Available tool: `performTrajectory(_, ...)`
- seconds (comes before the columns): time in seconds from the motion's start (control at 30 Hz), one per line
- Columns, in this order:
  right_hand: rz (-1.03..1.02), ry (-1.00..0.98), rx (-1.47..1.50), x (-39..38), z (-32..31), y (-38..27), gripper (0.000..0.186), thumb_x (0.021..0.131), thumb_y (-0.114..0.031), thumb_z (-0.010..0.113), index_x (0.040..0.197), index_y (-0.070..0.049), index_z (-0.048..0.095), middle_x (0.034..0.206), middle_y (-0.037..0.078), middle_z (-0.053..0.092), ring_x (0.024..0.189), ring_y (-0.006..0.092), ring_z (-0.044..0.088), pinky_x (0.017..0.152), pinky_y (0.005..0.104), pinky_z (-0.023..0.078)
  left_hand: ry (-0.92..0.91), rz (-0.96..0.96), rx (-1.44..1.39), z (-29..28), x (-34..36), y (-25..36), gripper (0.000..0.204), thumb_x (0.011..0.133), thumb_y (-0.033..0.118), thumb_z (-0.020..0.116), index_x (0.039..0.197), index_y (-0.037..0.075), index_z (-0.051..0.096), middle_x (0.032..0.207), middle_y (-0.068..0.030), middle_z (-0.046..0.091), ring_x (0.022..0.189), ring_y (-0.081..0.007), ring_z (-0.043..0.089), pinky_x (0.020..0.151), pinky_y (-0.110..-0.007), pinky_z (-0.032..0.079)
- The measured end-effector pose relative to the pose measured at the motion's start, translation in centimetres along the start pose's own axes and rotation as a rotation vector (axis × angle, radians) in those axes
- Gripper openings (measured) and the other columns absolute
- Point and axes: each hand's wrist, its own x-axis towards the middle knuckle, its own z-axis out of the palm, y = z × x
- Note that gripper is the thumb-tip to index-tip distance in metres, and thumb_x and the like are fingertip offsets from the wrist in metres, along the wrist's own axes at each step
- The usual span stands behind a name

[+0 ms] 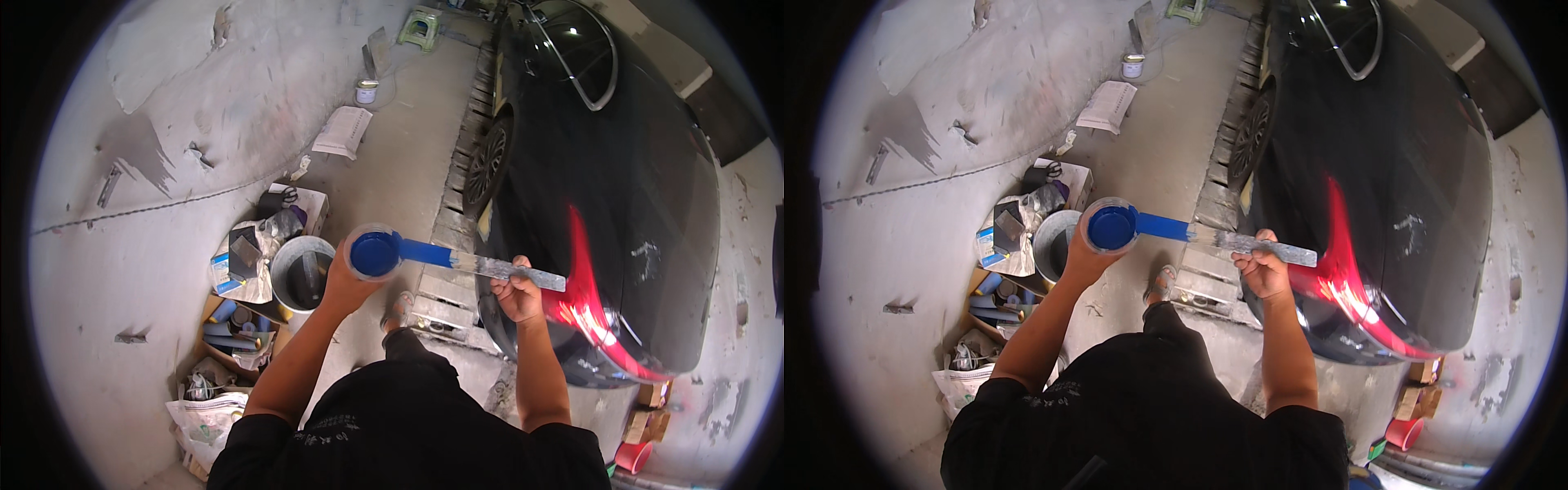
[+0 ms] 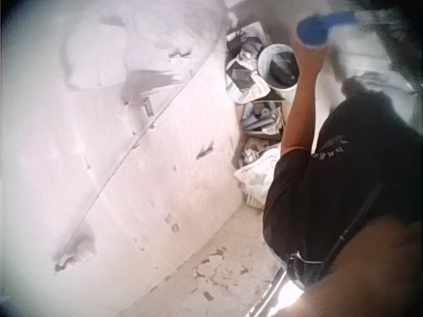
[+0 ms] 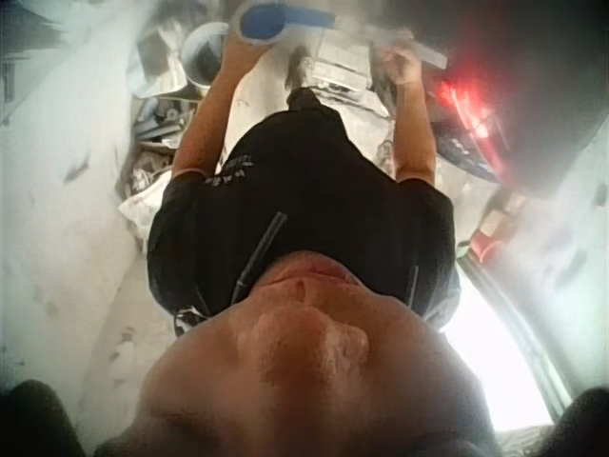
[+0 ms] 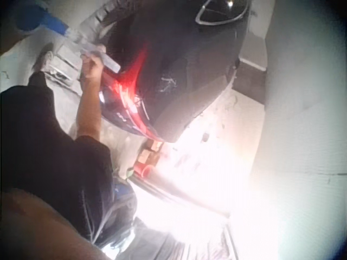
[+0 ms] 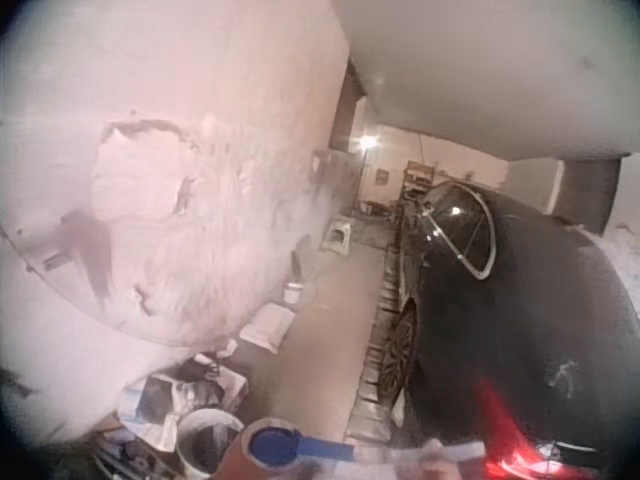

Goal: The person mixes blue paint in a plastic cup using a metal stir stick while standing next to a car, then walks through a service bay to a paint storage area.

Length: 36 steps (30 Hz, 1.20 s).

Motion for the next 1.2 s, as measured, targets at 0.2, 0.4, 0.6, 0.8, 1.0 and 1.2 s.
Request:
performTrajectory(0.2,-0.092,-0.052,0.14,13.7,-0.3,-4.9,0.029,0.079,-0.005,0.063,0.102,-0.01,0.047,0.088,0.013,0.066,0.087,0.0302,0.069,0.076,0.0386,0.058,0.069,-0.021,0.047,4.1,11.3,-3.5,0.074,0.065,0.017,0.087,0.128,0.004,0.049,0.121,-0.0138,0.056,0.111,-0.0276,0.058,0.096,-0.037,0.045)
performTrajectory(0.4,0.049,-0.15,0.013,25.2,0.5,-6.8,0.029,0.08,-0.005,0.063,0.104,-0.01,0.047,0.095,0.015,0.066,0.088,0.0306,0.068,0.077,0.0394,0.057,0.096,-0.023,0.01,8.0,21.9,-4.0,0.075,0.066,0.016,0.086,0.129,0.005,0.048,0.123,-0.0137,0.057,0.114,-0.0265,0.057,0.097,-0.037,0.045)
performTrajectory(0.6,-0.059,-0.034,-0.008,32.6,-5.0,-11.1,0.027,0.081,-0.006,0.066,0.104,-0.011,0.052,0.109,0.014,0.065,0.091,0.0246,0.064,0.08,0.0335,0.055,0.203,-0.068,-0.027,9.7,31.3,-8.5,0.074,0.065,0.016,0.087,0.128,0.003,0.049,0.122,-0.0132,0.057,0.113,-0.0242,0.058,0.098,-0.035,0.045)
performTrajectory(0.8,-0.16,-0.144,0.12,46.4,-1.8,-12.0,0.029,0.082,-0.008,0.067,0.109,-0.006,0.056,0.129,0.018,0.057,0.092,0.0224,0.065,0.083,0.0317,0.057,0.163,-0.064,-0.092,11.3,43.2,-12.9,0.074,0.065,0.015,0.086,0.128,0.003,0.05,0.121,-0.0127,0.057,0.111,-0.0243,0.058,0.096,-0.035,0.045)
performTrajectory(1.0,-0.108,-0.134,-0.066,58.7,1.1,-11.8,0.026,0.081,-0.006,0.069,0.102,-0.009,0.053,0.127,0.015,0.058,0.096,0.0272,0.064,0.083,0.0354,0.055,0.146,-0.043,-0.134,11.9,56.1,-16.3,0.072,0.067,0.015,0.085,0.128,0.003,0.049,0.12,-0.0124,0.057,0.111,-0.0244,0.058,0.096,-0.035,0.045)
performTrajectory(1.2,-0.218,-0.054,-0.045,66.2,-2.2,-16.8,0.022,0.083,-0.004,0.067,0.102,-0.01,0.056,0.125,0.014,0.059,0.1,0.024,0.063,0.079,0.0333,0.057,0.164,-0.034,-0.089,11.4,67.0,-19.3,0.075,0.067,0.012,0.085,0.131,0.002,0.046,0.125,-0.0128,0.055,0.116,-0.023,0.055,0.1,-0.035,0.043)
